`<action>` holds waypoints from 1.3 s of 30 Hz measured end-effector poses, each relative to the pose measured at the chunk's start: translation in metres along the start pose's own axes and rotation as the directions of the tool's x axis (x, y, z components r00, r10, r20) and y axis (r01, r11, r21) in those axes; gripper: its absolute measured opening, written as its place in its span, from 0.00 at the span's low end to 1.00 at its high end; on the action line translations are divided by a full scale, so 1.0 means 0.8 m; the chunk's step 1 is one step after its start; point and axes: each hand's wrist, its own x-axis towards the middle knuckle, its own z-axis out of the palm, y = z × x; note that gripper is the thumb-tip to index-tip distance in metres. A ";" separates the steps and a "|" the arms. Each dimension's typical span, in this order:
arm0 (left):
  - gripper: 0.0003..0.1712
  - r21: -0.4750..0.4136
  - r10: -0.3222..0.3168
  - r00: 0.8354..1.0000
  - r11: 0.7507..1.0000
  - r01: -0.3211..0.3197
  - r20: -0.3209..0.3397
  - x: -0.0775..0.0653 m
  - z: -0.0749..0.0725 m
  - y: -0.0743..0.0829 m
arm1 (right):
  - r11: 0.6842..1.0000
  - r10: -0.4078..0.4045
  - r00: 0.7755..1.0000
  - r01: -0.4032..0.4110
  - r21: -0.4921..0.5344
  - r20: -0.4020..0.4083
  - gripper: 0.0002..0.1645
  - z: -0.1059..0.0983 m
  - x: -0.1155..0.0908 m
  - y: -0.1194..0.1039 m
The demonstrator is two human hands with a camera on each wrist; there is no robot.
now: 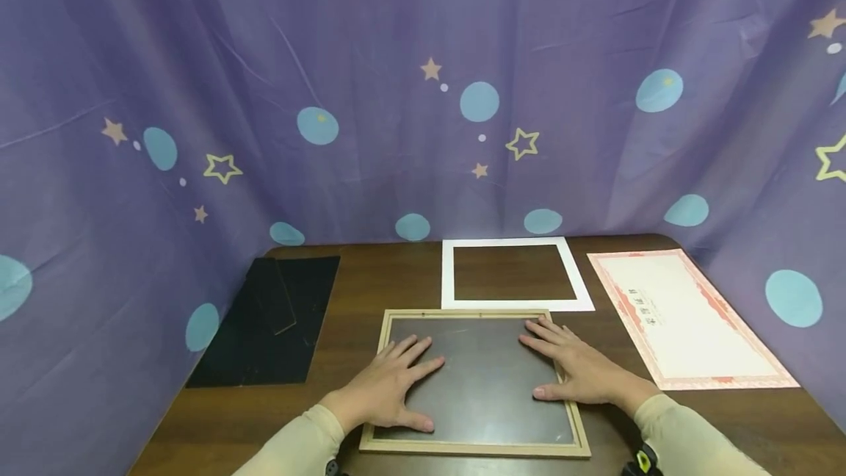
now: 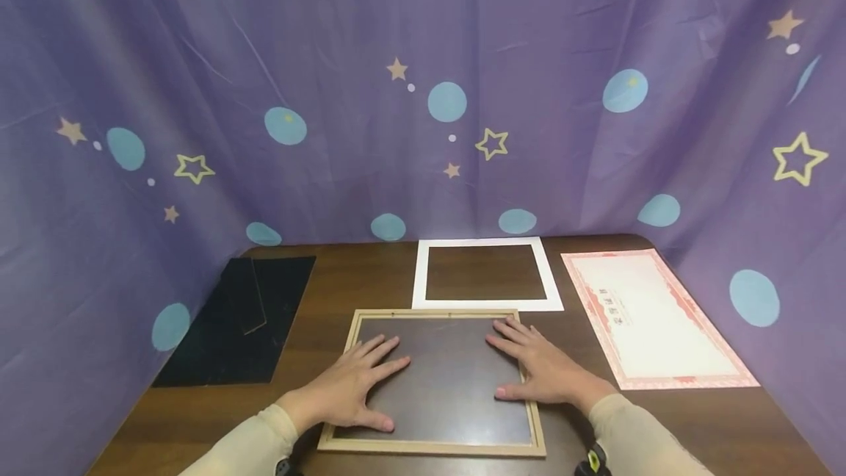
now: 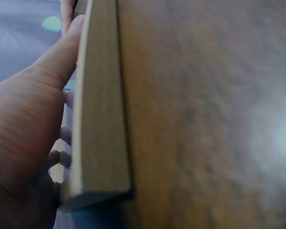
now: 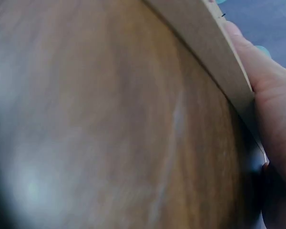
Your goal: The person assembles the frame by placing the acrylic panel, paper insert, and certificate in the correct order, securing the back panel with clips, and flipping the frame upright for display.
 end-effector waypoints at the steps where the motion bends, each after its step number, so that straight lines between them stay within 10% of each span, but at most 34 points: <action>1: 0.57 -0.004 0.000 1.000 1.000 0.000 -0.006 -0.001 0.001 0.000 | 1.000 0.001 1.000 -0.001 0.003 0.002 0.53 0.000 0.000 0.000; 39: 0.56 -0.134 -0.059 0.978 0.990 0.032 -0.201 -0.006 0.023 -0.007 | 1.000 0.023 0.997 -0.024 -0.020 -0.068 0.53 0.008 0.004 -0.011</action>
